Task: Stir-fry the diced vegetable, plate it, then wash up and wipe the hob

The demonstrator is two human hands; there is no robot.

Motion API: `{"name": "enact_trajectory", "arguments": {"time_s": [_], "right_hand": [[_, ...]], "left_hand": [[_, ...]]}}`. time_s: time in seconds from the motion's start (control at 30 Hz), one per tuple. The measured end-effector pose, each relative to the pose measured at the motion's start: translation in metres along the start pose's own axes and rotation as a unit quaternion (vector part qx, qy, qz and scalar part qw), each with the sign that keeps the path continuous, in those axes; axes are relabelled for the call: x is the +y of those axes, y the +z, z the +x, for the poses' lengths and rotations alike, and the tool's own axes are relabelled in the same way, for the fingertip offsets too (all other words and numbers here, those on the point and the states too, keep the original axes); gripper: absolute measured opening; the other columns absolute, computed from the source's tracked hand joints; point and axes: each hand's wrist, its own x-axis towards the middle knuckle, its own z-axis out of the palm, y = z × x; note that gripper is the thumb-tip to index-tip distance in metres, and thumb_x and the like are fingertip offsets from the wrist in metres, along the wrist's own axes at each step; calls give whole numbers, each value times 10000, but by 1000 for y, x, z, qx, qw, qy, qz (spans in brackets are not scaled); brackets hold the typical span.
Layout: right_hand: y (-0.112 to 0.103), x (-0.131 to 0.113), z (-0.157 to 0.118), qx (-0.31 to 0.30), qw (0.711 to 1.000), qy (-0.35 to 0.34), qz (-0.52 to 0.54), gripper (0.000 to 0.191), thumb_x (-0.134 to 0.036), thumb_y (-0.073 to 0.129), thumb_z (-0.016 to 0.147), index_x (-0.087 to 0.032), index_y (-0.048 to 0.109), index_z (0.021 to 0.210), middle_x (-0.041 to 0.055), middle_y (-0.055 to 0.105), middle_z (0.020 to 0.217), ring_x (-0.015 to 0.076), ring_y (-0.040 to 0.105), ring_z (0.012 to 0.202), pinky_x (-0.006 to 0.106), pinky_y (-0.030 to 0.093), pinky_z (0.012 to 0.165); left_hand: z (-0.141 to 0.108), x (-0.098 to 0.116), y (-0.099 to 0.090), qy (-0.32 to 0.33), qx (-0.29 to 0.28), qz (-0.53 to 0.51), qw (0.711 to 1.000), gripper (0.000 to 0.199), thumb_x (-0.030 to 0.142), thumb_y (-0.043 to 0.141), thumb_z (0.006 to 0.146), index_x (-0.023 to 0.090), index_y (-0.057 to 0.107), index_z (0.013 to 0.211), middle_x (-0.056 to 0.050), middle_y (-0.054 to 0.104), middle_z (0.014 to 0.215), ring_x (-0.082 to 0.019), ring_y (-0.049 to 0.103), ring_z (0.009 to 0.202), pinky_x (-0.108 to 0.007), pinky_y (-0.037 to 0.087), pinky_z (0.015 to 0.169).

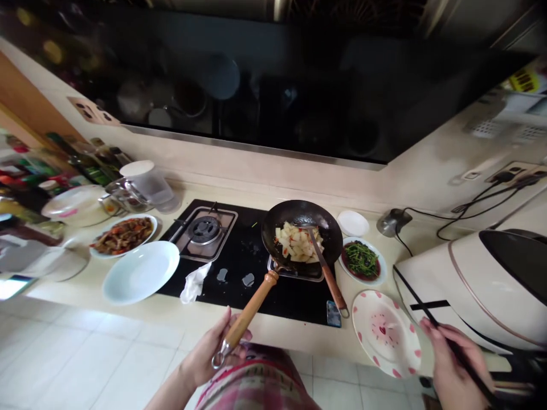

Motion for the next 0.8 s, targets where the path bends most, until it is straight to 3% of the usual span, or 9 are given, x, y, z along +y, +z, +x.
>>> {"name": "enact_trajectory", "arguments": {"time_s": [0.07, 0.13, 0.23, 0.33, 0.5, 0.63, 0.8], "right_hand": [[9, -38, -3, 38, 994, 49, 95, 271, -358, 701, 753, -182, 601, 932, 78, 684, 848, 228, 680, 710, 381, 567, 705], [22, -66, -6, 7, 993, 31, 116, 241, -366, 692, 768, -174, 611, 888, 65, 682, 813, 205, 677, 654, 345, 569, 648], [53, -95, -13, -119, 988, -76, 69, 180, -356, 680, 776, -193, 624, 828, 69, 686, 871, 204, 683, 704, 314, 568, 637], [90, -113, -21, -225, 952, -204, -33, 101, -314, 636, 817, -218, 641, 848, 64, 692, 906, 199, 675, 787, 312, 559, 725], [139, -127, -25, -269, 901, -326, -99, 70, -258, 562, 874, -227, 624, 884, 38, 681, 871, 173, 660, 799, 277, 532, 765], [156, -128, -25, -300, 887, -332, -118, 76, -237, 528, 894, -229, 604, 896, 30, 669, 866, 167, 653, 801, 277, 522, 776], [165, -126, -32, -317, 882, -319, -140, 79, -249, 516, 902, -227, 585, 871, 38, 672, 886, 174, 653, 811, 283, 526, 780]], "left_hand": [[-1, 1, 3, 6, -11, -2, 1000, 427, 590, 484, 842, 181, 517, 960, -39, 673, 795, -172, 649, 531, -257, 469, 482], [-3, 2, 4, 7, -26, -3, 1000, 440, 607, 459, 843, 186, 516, 958, -35, 670, 784, -179, 642, 511, -276, 473, 491], [-5, 2, 4, 1, -56, -2, 998, 477, 646, 429, 834, 199, 506, 982, -29, 667, 772, -190, 639, 484, -275, 445, 483], [-5, 0, 0, -1, -74, -2, 997, 519, 675, 413, 822, 190, 497, 986, -39, 667, 765, -186, 629, 461, -265, 418, 469], [-3, -1, -8, 8, -90, 6, 996, 496, 628, 477, 825, 180, 469, 1037, -58, 677, 790, -180, 639, 483, -241, 388, 454], [-1, 2, -14, 3, -121, 4, 993, 481, 604, 503, 826, 181, 461, 1052, -60, 675, 798, -178, 648, 493, -198, 297, 398], [-1, 4, -20, -17, -156, -23, 987, 443, 552, 529, 840, 189, 450, 1083, -48, 666, 784, -171, 651, 520, -227, 409, 464]]}}
